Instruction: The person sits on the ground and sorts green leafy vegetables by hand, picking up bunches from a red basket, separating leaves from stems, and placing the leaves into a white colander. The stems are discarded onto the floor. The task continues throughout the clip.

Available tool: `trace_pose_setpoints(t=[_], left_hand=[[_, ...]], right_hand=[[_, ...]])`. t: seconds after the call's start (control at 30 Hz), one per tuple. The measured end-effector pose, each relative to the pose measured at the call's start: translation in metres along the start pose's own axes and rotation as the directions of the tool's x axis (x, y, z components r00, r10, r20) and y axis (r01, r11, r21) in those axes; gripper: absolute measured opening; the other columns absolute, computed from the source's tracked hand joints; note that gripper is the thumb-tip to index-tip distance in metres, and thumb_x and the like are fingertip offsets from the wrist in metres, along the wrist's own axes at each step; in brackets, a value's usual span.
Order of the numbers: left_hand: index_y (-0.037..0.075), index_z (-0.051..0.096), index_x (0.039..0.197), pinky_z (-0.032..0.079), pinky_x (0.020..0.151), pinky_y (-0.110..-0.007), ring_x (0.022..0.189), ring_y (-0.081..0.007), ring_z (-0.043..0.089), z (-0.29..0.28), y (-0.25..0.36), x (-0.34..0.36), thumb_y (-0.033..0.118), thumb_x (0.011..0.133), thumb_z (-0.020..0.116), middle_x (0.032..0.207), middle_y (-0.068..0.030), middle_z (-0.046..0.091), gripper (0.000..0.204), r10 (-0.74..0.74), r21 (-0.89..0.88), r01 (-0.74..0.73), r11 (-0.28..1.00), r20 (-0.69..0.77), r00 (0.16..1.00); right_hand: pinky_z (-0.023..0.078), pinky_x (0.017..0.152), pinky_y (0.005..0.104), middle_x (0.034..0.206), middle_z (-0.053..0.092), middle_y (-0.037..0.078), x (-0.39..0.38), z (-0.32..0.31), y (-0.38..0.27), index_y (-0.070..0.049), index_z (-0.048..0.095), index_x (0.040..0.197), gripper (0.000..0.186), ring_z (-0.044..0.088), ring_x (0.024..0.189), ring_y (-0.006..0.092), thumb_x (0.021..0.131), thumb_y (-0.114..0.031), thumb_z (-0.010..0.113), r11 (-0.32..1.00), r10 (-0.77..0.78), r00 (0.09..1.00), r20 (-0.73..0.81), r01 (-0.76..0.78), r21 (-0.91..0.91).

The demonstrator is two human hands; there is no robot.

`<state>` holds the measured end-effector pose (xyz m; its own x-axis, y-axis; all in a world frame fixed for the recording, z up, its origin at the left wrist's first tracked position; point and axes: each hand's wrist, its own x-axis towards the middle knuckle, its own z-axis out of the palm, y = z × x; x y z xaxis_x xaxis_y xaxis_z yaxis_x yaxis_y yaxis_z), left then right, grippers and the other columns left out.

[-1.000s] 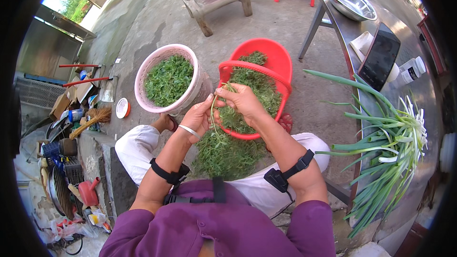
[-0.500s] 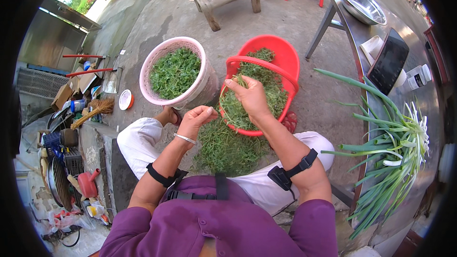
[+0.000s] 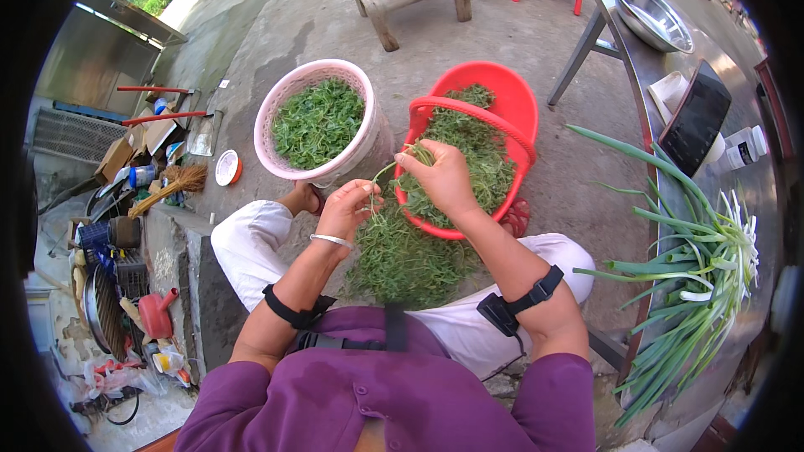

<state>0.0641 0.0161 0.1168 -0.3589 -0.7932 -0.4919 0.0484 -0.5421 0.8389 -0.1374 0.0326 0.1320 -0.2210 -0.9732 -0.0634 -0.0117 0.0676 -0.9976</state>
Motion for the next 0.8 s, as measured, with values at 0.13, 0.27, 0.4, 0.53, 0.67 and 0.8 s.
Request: trace_pose_setpoints(t=[0.13,0.27,0.4,0.53,0.67,0.8], left_hand=[[0.011,0.061,0.091,0.048,0.078,-0.028,0.083,-0.0105,0.06,-0.015,-0.006,0.007,0.018,0.093,0.056,0.09,0.0023,0.063,0.009,0.057,0.064,-0.052,0.997,-0.08,0.995],[0.012,0.06,0.09,0.049,0.075,-0.028,0.083,-0.0107,0.061,-0.026,-0.011,0.008,0.019,0.094,0.052,0.086,0.0023,0.06,0.011,0.024,0.038,-0.016,0.999,-0.197,0.98],[0.014,0.058,0.093,0.047,0.068,-0.027,0.079,-0.0104,0.06,-0.04,-0.008,0.004,0.023,0.096,0.049,0.08,0.0021,0.057,0.013,-0.038,-0.068,0.014,0.998,-0.353,0.935],[0.016,0.057,0.095,0.04,0.053,-0.025,0.06,-0.0091,0.05,-0.049,0.001,-0.007,0.03,0.1,0.049,0.071,0.0031,0.051,0.017,-0.078,-0.113,0.048,0.992,-0.281,0.956],[0.013,0.06,0.105,0.021,0.04,-0.019,0.044,-0.0022,0.03,-0.034,0.01,-0.016,0.031,0.098,0.057,0.058,0.0095,0.037,0.019,-0.041,0.092,0.041,0.995,-0.001,0.999],[0.01,0.066,0.1,0.017,0.041,-0.018,0.045,0.0015,0.028,-0.015,0.012,-0.018,0.026,0.094,0.064,0.059,0.0134,0.04,0.017,0.055,0.336,-0.108,0.936,0.163,0.985]], right_hand=[[0.045,0.054,0.0315,0.066,0.063,0.009,-0.012,0.01,0.001,-0.005,0.069,0.083,0.016,0.059,0.056,0.0163,0.082,-0.02,0.072,0.944,-0.21,0.971,0.116,0.232,-0.235],[0.045,0.054,0.0346,0.068,0.061,0.011,-0.025,0.026,0.006,-0.006,0.07,0.084,0.014,0.059,0.059,0.0246,0.08,-0.019,0.073,0.858,-0.399,0.898,0.186,0.437,-0.271],[0.044,0.055,0.031,0.067,0.062,0.008,-0.026,0.024,0.009,-0.003,0.069,0.086,0.018,0.056,0.059,0.0133,0.083,-0.021,0.073,0.97,-0.21,0.963,0.17,0.228,-0.09],[0.043,0.058,0.026,0.067,0.062,0.004,-0.025,0.024,0.013,0.0,0.068,0.086,0.021,0.051,0.063,0.0048,0.085,-0.021,0.072,0.995,-0.095,0.974,0.205,0.089,0.038],[0.043,0.059,0.0241,0.073,0.064,0.002,-0.022,0.027,0.015,0.0,0.069,0.089,0.02,0.053,0.064,0.0052,0.086,-0.02,0.071,0.999,0.009,0.977,0.215,-0.018,0.04],[0.036,0.052,0.0194,0.075,0.062,-0.002,-0.019,0.022,0.009,-0.003,0.067,0.099,0.023,0.05,0.061,0.0027,0.09,-0.024,0.068,0.931,0.204,0.925,0.322,-0.285,0.228]])
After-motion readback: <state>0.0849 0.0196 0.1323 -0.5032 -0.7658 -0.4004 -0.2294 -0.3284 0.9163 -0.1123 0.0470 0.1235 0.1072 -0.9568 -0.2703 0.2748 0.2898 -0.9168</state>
